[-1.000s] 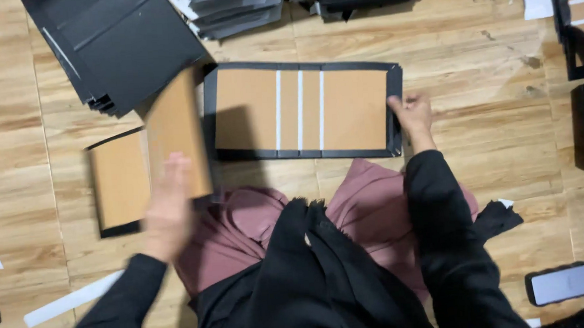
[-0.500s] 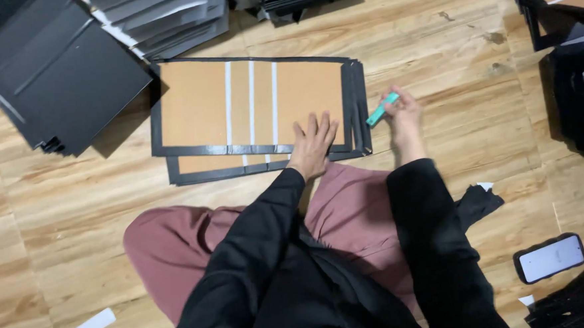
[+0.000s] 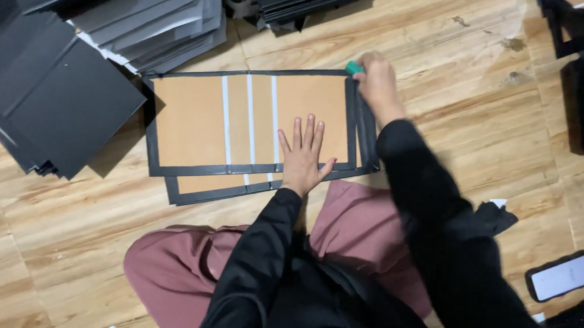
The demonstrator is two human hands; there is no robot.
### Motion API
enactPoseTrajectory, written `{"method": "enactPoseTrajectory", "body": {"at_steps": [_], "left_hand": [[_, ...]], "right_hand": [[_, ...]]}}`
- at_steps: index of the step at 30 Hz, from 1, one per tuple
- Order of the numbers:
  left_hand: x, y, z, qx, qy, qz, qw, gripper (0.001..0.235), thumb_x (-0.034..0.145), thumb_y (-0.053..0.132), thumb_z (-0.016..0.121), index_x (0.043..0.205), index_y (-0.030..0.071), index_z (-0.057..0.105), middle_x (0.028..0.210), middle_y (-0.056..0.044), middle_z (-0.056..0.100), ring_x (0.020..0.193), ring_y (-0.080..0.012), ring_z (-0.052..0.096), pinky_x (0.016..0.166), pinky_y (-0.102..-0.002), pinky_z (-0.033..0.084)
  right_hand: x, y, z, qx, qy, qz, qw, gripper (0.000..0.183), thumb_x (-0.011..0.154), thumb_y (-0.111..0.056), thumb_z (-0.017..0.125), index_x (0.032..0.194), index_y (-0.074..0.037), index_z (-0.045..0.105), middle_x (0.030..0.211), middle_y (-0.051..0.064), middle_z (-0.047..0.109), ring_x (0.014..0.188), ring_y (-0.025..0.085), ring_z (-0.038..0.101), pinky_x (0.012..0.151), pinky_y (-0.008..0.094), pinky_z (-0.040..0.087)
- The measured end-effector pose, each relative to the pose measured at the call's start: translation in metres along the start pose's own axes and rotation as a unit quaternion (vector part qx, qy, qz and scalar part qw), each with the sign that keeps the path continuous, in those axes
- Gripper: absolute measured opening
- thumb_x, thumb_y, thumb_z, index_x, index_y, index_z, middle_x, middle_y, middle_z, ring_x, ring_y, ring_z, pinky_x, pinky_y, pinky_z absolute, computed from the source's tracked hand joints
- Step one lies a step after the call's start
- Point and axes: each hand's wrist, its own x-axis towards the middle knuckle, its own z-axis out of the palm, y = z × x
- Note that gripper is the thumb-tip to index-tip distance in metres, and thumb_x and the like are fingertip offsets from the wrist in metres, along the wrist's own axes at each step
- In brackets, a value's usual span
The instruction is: Using a hand tool to press and smooth the folds of cardboard folder covers to ensure they are flat and well-defined.
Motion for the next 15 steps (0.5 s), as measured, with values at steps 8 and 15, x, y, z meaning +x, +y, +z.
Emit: {"method": "enactPoseTrajectory", "body": {"at_steps": [8,15], "left_hand": [[0.001,-0.004,0.012,-0.015,0.024,-0.008,1.000,0.083,0.077,0.061,0.040,0.143,0.018,0.014,0.149,-0.007,0.011,0.136,-0.0333,0.008,0.104,-0.064,0.003],[0.051,-0.107,-0.061,-0.074,0.023,-0.075,0.994,0.071,0.078,0.050,0.041,0.141,0.023,0.021,0.144,-0.001,0.028,0.134,-0.0279,0.020,0.104,-0.056,0.013]], "right_hand": [[-0.155,0.004,-0.045,-0.038,-0.171,-0.156,0.972,0.025,0.079,-0.025,0.058,0.099,-0.011,0.054,0.089,0.006,0.054,0.090,0.028,0.056,0.079,0.038,0.047],[-0.217,0.020,-0.098,-0.174,-0.323,-0.194,0.910,0.026,0.079,-0.021,0.051,0.106,-0.019,0.052,0.095,0.004,0.060,0.093,0.025,0.059,0.075,0.038,0.051]]}}
